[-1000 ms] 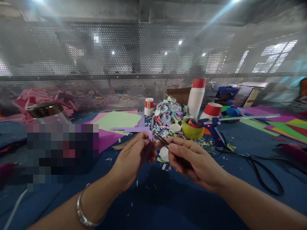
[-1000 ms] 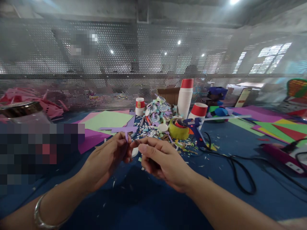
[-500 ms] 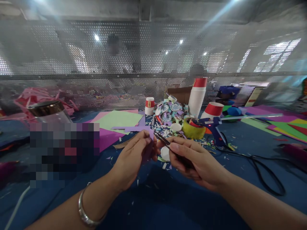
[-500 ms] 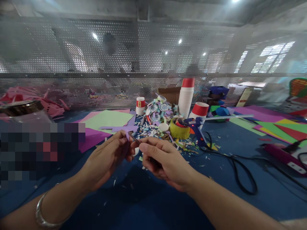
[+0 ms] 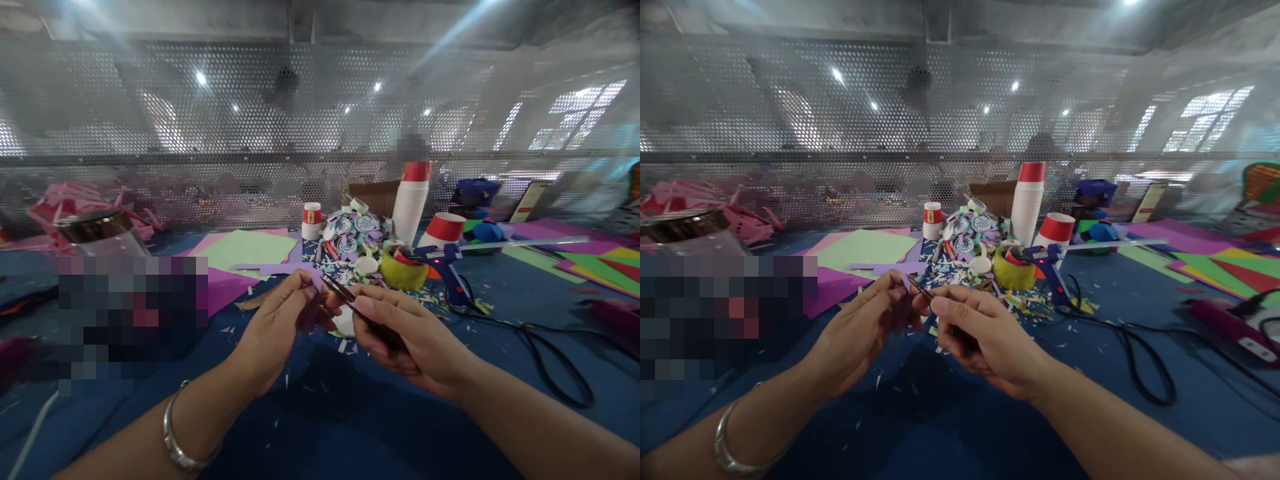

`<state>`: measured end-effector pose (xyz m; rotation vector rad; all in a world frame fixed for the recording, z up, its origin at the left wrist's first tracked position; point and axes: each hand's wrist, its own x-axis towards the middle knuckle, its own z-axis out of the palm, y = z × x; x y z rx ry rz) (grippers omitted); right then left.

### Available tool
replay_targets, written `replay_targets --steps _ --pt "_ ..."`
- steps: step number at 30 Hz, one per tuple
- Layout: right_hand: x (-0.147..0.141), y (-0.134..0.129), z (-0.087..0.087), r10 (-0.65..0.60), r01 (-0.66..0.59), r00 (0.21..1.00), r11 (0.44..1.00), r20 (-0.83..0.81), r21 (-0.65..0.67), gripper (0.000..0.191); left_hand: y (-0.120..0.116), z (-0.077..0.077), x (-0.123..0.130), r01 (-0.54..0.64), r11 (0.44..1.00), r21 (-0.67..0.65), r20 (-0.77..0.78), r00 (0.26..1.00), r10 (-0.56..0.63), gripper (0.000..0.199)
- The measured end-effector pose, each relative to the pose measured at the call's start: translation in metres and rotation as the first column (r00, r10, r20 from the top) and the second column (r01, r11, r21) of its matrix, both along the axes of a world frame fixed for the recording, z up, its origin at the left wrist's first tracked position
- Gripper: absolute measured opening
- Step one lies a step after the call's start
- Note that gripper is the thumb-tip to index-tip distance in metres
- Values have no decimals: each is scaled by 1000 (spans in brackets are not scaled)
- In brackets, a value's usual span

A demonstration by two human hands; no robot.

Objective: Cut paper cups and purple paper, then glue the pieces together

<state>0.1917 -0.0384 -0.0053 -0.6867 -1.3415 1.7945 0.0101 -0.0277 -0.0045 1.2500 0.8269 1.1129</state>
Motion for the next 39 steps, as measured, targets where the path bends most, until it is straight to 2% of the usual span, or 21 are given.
replay_targets --steps 11,19,22,26,32,39 --pt "0 0 1 -1 1 1000 1000 -22 -1 18 1 -1 -1 -1 1000 2 49 999 1 15" --pt "0 1 1 2 -2 1000 1000 -17 -1 19 -1 1 -1 -11 999 30 0 1000 11 16" --pt "0 0 1 3 -3 1000 1000 -16 -3 18 0 1 -1 -5 997 77 -54 998 9 17" --pt "1 0 0 1 -1 1000 1000 -19 -7 20 1 2 0 26 978 208 -188 982 14 18" --pt "1 0 0 1 -2 1000 999 -25 -35 22 4 0 -5 89 925 370 -412 908 77 23" --pt "0 -1 -2 -30 27 999 997 -37 -69 19 3 3 -10 97 891 444 -530 830 174 24"
